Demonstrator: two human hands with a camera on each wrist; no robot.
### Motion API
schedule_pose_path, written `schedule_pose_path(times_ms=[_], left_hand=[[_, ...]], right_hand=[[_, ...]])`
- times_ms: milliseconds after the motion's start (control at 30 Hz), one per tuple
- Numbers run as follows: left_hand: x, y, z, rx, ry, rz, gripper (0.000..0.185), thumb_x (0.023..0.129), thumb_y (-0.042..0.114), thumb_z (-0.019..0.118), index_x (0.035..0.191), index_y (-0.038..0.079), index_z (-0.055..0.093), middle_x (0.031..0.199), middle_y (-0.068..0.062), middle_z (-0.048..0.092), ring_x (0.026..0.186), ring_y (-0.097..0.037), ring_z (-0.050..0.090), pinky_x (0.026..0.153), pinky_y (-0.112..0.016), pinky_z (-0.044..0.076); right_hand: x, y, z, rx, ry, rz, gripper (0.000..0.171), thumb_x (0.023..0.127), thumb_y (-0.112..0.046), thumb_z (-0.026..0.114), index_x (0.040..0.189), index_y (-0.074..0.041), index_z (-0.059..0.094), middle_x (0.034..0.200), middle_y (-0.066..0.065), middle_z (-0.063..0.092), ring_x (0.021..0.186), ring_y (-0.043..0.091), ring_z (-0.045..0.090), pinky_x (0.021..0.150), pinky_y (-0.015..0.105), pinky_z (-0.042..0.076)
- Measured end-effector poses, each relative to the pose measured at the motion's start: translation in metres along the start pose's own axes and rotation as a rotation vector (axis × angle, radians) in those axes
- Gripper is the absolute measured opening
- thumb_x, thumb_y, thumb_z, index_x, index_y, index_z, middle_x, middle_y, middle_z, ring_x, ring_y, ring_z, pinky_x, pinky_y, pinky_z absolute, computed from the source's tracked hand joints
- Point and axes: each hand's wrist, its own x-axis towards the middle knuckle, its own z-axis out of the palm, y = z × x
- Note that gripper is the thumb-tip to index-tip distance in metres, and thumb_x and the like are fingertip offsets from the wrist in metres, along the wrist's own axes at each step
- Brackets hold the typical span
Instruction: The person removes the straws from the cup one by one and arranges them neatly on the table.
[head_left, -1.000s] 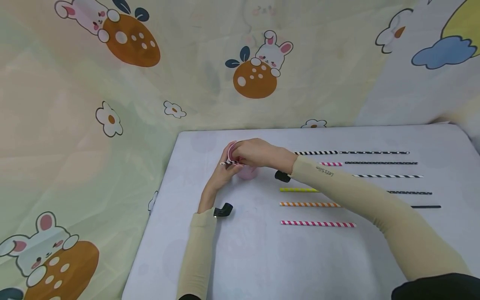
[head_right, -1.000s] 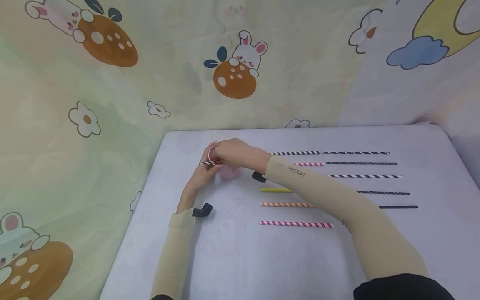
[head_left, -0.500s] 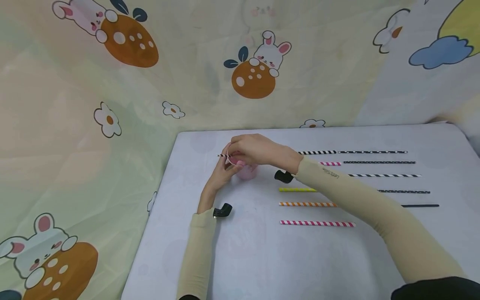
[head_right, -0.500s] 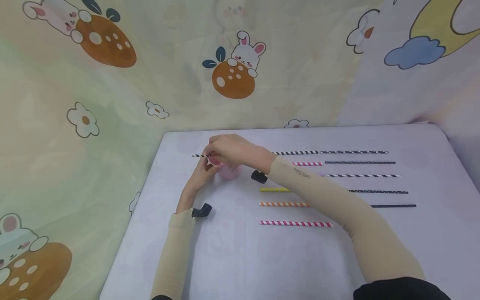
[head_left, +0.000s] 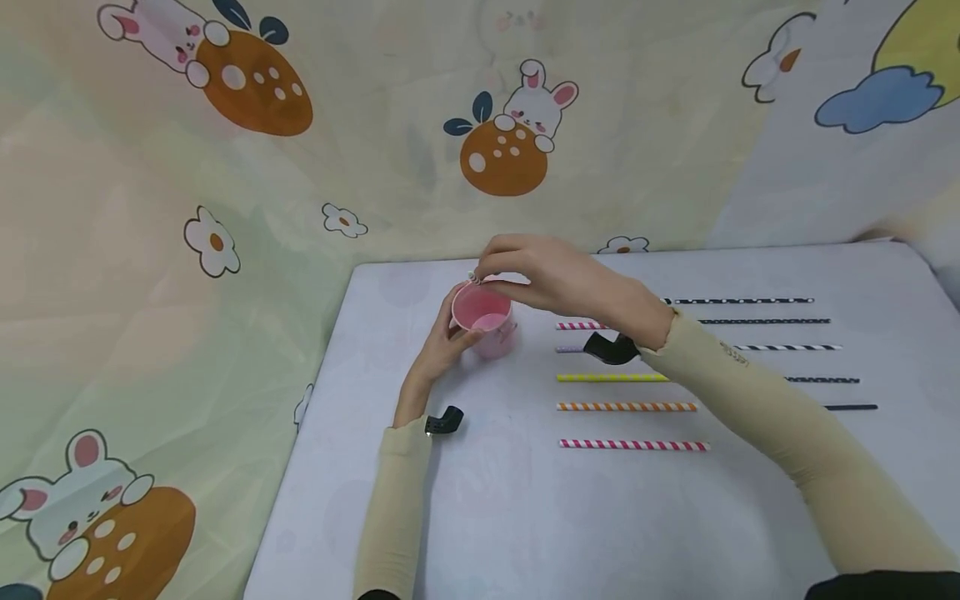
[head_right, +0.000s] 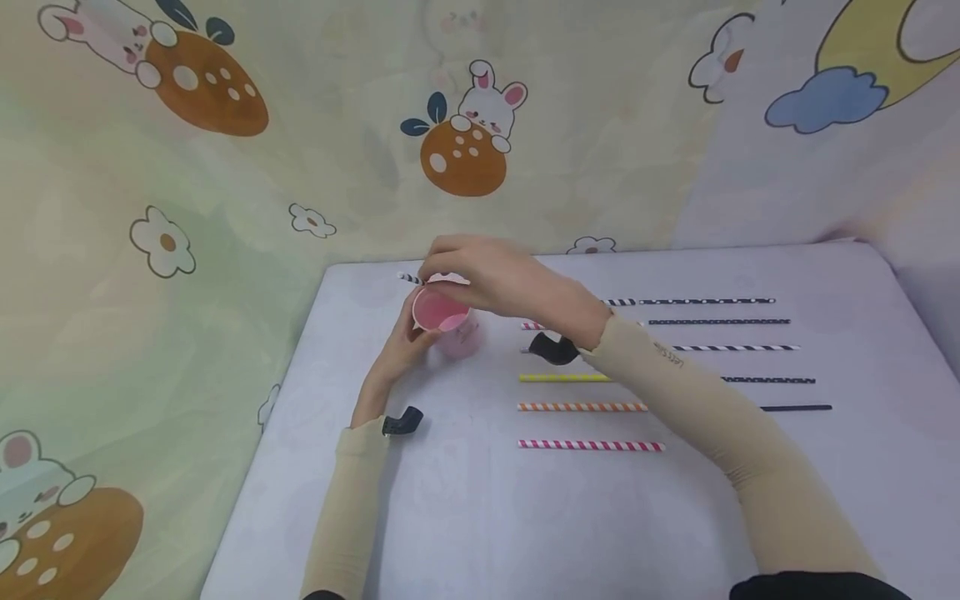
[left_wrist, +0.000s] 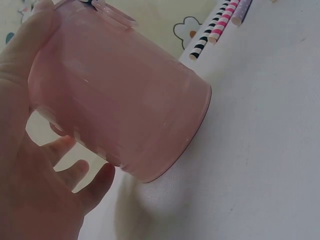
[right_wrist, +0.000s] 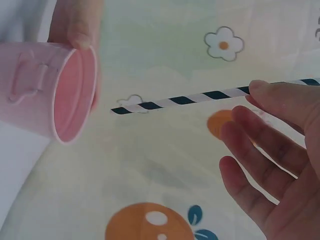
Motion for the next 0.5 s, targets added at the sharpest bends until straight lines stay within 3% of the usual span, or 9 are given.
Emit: schedule_pose_path(times_ms=[233,500], left_hand=[[0.002,-0.003,0.001,0.013,0.015,0.018,0.106,0.081,0.054,0.079,0.160,0.013,0.020,0.158,-0.017,0.035,0.145,-0.038,0.035,0.119,-0.059,0.031],[0.003,-0.004,0.001,0.001,0.007,0.046,0.097,0.088,0.037,0.078,0.160,0.010,0.019,0.159,-0.022,0.031,0.145,-0.048,0.031,0.118,-0.065,0.028]], right_hand=[[-0.041,-0.005,-0.029,-0.059,0.007,0.035,0.019,0.089,-0.017,0.077,0.107,-0.016,0.074,0.106,-0.003,0.067,0.098,0.011,0.065,0.085,0.031,0.058],[-0.093,0.001,-0.051,-0.169,0.007,0.013,0.029,0.081,-0.003,0.081,0.105,-0.017,0.074,0.103,-0.004,0.067,0.091,0.013,0.063,0.076,0.034,0.058]])
